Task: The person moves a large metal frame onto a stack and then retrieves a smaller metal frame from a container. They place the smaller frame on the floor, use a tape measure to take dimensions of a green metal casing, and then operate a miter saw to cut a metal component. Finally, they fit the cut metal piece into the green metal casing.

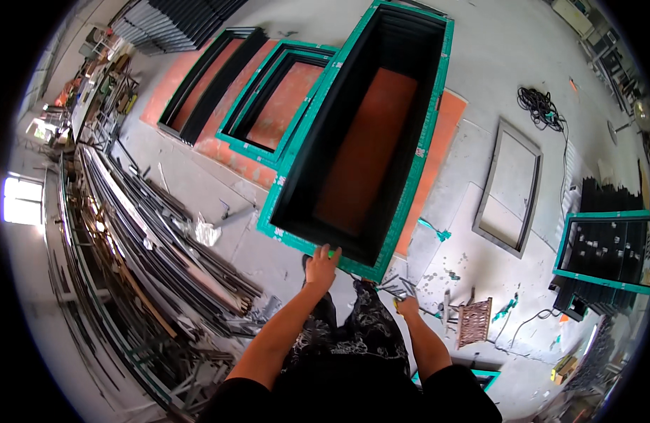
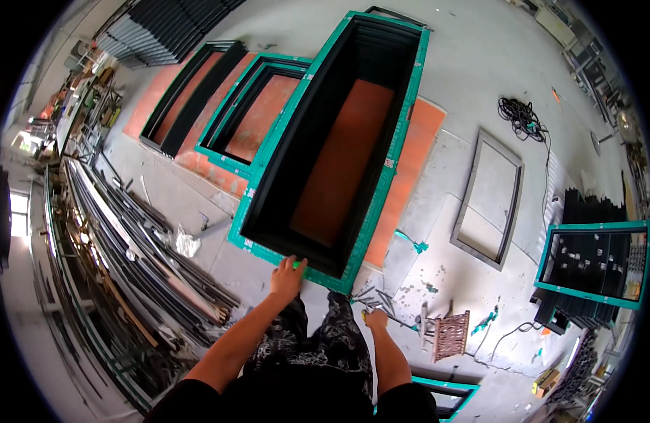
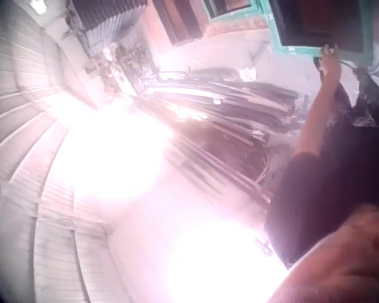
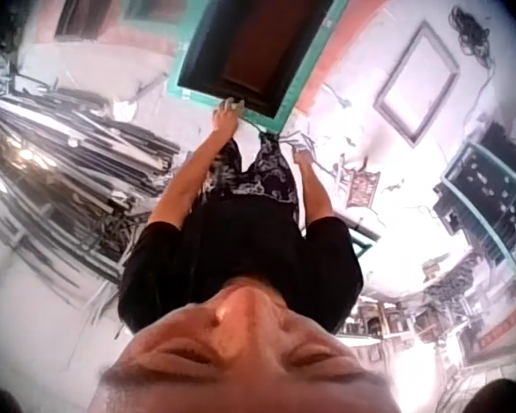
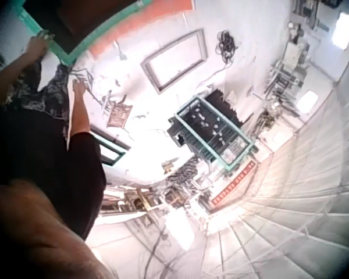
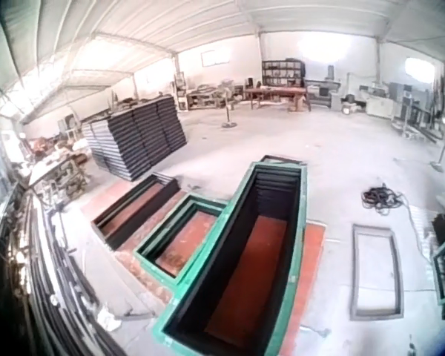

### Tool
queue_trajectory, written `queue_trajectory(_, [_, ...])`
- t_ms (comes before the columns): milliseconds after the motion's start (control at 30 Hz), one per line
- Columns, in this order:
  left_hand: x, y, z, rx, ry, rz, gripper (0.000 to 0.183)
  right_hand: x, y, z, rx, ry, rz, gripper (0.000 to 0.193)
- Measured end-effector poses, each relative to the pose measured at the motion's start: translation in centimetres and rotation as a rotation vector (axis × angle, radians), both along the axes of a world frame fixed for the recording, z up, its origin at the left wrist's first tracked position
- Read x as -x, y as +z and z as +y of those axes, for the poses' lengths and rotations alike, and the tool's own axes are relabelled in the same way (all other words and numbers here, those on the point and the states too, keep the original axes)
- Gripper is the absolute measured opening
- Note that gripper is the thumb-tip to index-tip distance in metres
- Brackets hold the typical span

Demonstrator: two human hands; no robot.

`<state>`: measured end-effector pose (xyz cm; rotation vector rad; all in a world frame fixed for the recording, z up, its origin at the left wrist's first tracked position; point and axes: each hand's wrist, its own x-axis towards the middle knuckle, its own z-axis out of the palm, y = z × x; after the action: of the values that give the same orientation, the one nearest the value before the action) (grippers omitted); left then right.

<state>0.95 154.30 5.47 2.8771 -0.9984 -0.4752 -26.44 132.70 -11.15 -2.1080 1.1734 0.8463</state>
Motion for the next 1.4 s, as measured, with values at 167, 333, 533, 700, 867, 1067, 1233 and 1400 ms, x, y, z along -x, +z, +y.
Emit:
queue_trajectory(167, [-2.3, -3.0, 1.6, 0.01, -0.11, 0.197, 0.048, 1.4, 2.5, 3.2, 0.236, -0.309, -0.237, 0.042])
queue_trajectory(333, [-4.9, -2.4, 2.7, 0.239, 0.045, 0.434, 0.046, -0.1, 6.8, 6.1, 0.419, -0.359, -0.344, 0.038])
queue_trajectory(533, [-7.0, 0.7, 6.1, 0.543, 0.682, 1.376, 0.043, -15.4, 21.5, 12.7, 0.08, -0.427, -0.762, 0.043])
queue_trajectory(700, [-7.5, 3.2, 7.6, 0.662, 0.87, 1.667, 0.03, -23.7, 26.9, 18.4, -0.017, 0.047, -0.757, 0.078])
queue_trajectory(867, [-9.5, 4.7, 9.2, 0.786, 0.844, 1.769, 0.04, -27.0, 26.7, 20.1, -0.021, 0.006, -0.704, 0.077])
queue_trajectory(1067, [-18.7, -2.3, 12.2, 0.661, 0.606, 0.485, 0.029, -27.1, 25.6, 19.7, -0.091, -0.047, -0.692, 0.068])
queue_trajectory(1233, [-26.7, -12.0, 17.5, 0.353, 0.657, 0.214, 0.031, -24.9, 25.5, 21.0, -0.18, -0.208, -0.586, 0.065])
queue_trajectory(1400, [-27.0, -16.4, 18.0, 0.661, 0.836, 0.583, 0.033, -24.4, 27.9, 21.6, -0.127, -0.214, -0.566, 0.067])
